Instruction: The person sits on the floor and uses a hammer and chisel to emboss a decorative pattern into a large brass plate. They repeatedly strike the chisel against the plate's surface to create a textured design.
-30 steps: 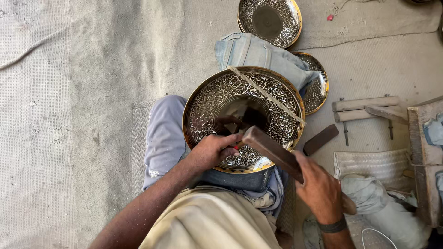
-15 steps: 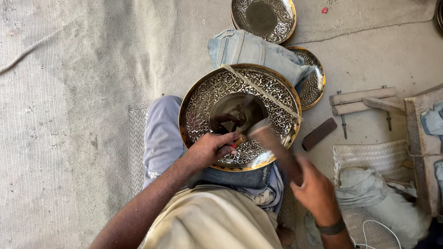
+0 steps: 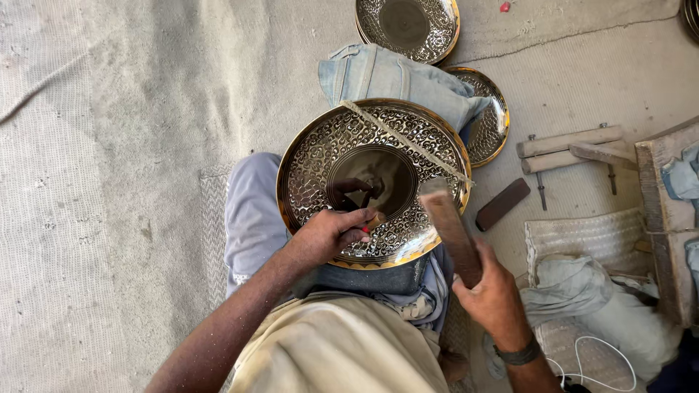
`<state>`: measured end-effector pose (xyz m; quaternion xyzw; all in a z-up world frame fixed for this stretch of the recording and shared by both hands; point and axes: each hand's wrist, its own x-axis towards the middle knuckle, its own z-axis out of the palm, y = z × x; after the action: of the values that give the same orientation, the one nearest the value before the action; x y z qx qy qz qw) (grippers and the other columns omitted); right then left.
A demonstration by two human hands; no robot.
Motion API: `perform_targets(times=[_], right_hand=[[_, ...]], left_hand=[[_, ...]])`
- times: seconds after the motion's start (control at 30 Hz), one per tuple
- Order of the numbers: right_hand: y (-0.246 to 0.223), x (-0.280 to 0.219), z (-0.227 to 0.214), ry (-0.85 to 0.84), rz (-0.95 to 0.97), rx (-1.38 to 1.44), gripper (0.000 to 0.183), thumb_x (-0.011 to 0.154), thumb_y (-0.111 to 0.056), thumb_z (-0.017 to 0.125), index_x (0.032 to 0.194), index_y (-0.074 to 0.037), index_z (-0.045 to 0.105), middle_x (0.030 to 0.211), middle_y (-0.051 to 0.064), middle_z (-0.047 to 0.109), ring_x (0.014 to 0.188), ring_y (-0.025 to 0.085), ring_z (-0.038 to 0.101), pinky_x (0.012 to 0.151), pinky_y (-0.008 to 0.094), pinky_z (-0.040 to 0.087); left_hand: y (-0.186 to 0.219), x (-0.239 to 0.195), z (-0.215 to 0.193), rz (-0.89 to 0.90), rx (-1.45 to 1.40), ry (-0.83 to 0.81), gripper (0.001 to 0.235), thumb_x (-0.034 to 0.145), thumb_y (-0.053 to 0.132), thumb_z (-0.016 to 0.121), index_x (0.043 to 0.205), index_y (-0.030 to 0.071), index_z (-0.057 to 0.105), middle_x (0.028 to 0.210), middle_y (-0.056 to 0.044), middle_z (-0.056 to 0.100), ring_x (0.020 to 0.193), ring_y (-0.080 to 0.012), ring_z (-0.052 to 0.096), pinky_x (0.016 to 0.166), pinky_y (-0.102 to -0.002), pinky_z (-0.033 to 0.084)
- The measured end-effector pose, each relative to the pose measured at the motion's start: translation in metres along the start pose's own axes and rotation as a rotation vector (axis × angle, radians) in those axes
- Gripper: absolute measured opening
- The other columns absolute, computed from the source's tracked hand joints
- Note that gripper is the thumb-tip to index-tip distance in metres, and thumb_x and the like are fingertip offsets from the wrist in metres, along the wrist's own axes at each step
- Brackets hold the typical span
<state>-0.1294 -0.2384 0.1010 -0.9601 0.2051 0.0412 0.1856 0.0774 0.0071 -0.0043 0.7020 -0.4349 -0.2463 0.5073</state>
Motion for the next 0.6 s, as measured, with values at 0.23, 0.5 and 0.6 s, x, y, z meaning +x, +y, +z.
perform_targets(times=[0.23, 0.5, 0.6], right_hand=[[-0.008, -0.003, -0.005, -0.041, -0.041, -0.101, 0.081, 0.067, -0.008, 0.081, 0.142, -0.011, 0.052, 0.125, 0.015, 0.07, 0.106, 0.036, 0.071, 0.088, 0.042, 0.057], [0.0, 0.0, 0.005, 0.112, -0.074, 0.138, 0.072, 0.071, -0.008, 0.079, 0.139, -0.006, 0.053, 0.12, 0.022, 0.072, 0.108, 0.036, 0.071, 0.085, 0.041, 0.056], [0.007, -0.015, 0.027, 0.066, 0.147, 0.345, 0.075, 0.072, -0.011, 0.079, 0.141, -0.007, 0.052, 0.103, 0.02, 0.075, 0.095, 0.033, 0.073, 0.083, 0.04, 0.058]], left_hand=[[0.005, -0.003, -0.001, 0.024, 0.001, 0.039, 0.045, 0.094, 0.023, 0.071, 0.136, 0.011, 0.06, 0.107, -0.015, 0.076, 0.093, -0.032, 0.077, 0.078, -0.04, 0.061], [0.016, -0.003, -0.007, 0.052, -0.019, 0.093, 0.041, 0.096, 0.022, 0.071, 0.133, 0.01, 0.06, 0.108, -0.013, 0.076, 0.096, -0.0303, 0.077, 0.081, -0.039, 0.062], [0.016, -0.002, -0.007, 0.093, -0.078, 0.118, 0.039, 0.095, 0.021, 0.073, 0.131, 0.011, 0.061, 0.107, -0.012, 0.077, 0.096, -0.0273, 0.078, 0.082, -0.038, 0.062]])
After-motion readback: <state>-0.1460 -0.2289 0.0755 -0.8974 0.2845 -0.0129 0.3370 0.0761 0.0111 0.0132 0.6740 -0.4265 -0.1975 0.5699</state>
